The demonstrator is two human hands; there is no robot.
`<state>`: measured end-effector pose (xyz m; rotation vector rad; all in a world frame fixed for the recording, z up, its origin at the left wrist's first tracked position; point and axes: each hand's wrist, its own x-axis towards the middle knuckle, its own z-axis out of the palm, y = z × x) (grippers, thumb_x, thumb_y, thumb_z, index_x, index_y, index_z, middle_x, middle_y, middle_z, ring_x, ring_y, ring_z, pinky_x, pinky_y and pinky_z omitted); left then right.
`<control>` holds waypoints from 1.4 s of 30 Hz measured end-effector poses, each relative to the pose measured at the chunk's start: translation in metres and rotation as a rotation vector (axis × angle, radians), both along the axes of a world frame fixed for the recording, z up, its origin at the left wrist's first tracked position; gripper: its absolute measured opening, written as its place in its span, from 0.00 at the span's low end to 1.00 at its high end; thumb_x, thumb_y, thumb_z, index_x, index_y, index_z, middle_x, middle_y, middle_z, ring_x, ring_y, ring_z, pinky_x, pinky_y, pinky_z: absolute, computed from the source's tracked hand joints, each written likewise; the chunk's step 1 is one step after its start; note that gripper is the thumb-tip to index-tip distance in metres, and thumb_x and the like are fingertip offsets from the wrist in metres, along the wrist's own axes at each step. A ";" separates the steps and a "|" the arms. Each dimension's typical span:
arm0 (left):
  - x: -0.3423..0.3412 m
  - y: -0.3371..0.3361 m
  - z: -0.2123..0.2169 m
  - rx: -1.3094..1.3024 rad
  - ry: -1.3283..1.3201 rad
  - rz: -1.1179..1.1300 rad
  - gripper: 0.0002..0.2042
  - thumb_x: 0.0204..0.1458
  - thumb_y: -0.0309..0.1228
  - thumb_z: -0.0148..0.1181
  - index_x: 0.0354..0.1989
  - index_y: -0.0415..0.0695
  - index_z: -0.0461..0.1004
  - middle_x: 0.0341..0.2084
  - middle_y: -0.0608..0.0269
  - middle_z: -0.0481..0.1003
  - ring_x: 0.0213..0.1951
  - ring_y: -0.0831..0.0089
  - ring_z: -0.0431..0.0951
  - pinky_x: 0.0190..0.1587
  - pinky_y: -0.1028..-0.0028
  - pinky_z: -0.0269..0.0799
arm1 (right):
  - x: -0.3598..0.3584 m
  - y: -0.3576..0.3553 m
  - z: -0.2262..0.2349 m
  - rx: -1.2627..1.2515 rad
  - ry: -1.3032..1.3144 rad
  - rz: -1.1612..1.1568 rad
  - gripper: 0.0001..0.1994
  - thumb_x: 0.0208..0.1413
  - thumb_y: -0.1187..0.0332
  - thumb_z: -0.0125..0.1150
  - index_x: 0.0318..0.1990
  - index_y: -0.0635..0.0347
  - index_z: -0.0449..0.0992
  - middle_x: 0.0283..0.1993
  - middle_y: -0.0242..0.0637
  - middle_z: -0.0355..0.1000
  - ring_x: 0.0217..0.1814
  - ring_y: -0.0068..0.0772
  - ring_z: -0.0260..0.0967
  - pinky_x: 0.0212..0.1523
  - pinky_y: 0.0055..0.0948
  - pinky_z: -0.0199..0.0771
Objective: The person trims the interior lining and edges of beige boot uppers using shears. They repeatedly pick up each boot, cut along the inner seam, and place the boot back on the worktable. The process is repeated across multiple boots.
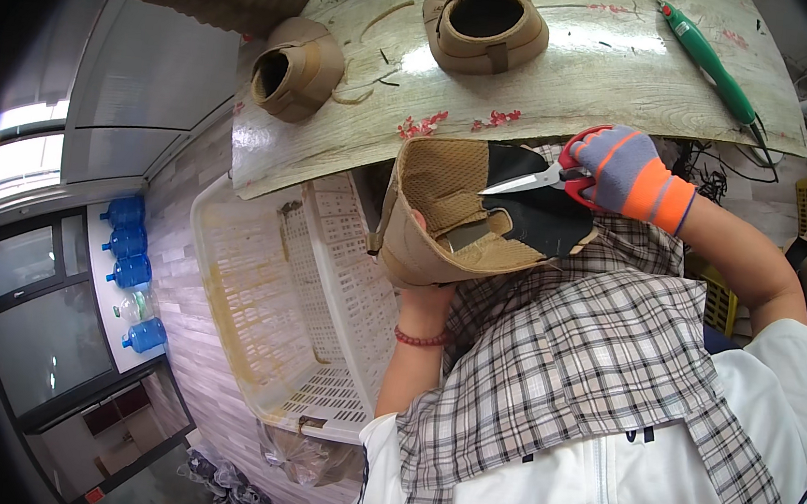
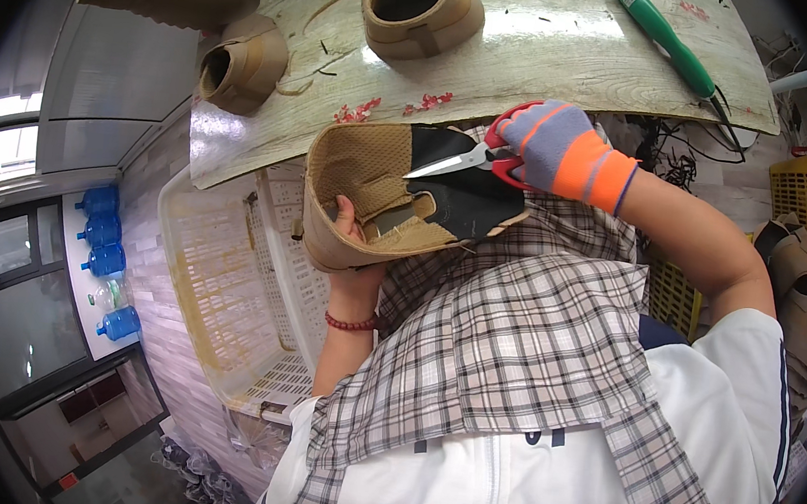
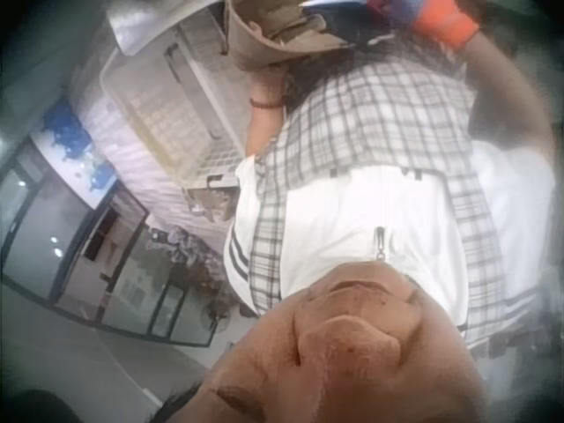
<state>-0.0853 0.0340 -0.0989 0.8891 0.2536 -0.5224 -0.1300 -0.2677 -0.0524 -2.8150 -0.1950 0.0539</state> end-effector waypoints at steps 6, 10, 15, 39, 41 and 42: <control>0.002 -0.002 -0.003 0.007 -0.028 -0.004 0.25 0.63 0.42 0.58 0.67 0.52 0.61 0.62 0.66 0.65 0.62 0.66 0.68 0.60 0.59 0.72 | -0.003 -0.004 0.006 0.073 -0.130 0.048 0.14 0.43 0.62 0.73 0.39 0.50 0.80 0.36 0.35 0.78 0.41 0.42 0.76 0.41 0.38 0.77; 0.002 -0.002 -0.002 -0.008 -0.056 -0.032 0.26 0.64 0.41 0.57 0.69 0.53 0.59 0.64 0.66 0.64 0.63 0.65 0.66 0.62 0.58 0.70 | 0.000 0.002 0.008 0.053 -0.054 0.054 0.14 0.45 0.60 0.73 0.40 0.50 0.81 0.38 0.35 0.79 0.41 0.42 0.77 0.41 0.38 0.77; 0.000 -0.004 -0.001 0.020 -0.033 0.021 0.25 0.64 0.44 0.55 0.65 0.48 0.61 0.59 0.60 0.69 0.58 0.62 0.72 0.60 0.56 0.72 | 0.000 0.000 0.011 -0.001 0.018 0.035 0.13 0.46 0.61 0.73 0.40 0.50 0.81 0.36 0.36 0.79 0.40 0.43 0.77 0.41 0.39 0.77; 0.009 0.006 -0.039 0.001 0.056 -0.085 0.25 0.66 0.46 0.50 0.64 0.42 0.64 0.59 0.55 0.72 0.58 0.59 0.73 0.60 0.55 0.71 | 0.025 0.030 -0.003 0.084 -0.071 0.147 0.17 0.40 0.63 0.73 0.40 0.53 0.80 0.40 0.37 0.78 0.47 0.41 0.75 0.49 0.35 0.73; 0.008 0.003 -0.033 -0.042 0.098 -0.057 0.23 0.64 0.41 0.55 0.65 0.49 0.64 0.58 0.61 0.70 0.58 0.62 0.71 0.59 0.55 0.71 | 0.029 0.036 0.000 0.035 -0.043 0.151 0.17 0.38 0.65 0.73 0.40 0.52 0.81 0.39 0.37 0.78 0.46 0.41 0.75 0.48 0.35 0.74; 0.008 0.002 -0.031 -0.062 0.119 -0.042 0.23 0.63 0.39 0.57 0.65 0.52 0.64 0.58 0.64 0.69 0.58 0.63 0.71 0.59 0.56 0.72 | 0.030 0.038 0.001 0.011 -0.028 0.154 0.17 0.38 0.65 0.73 0.40 0.52 0.81 0.39 0.37 0.78 0.46 0.41 0.76 0.48 0.35 0.74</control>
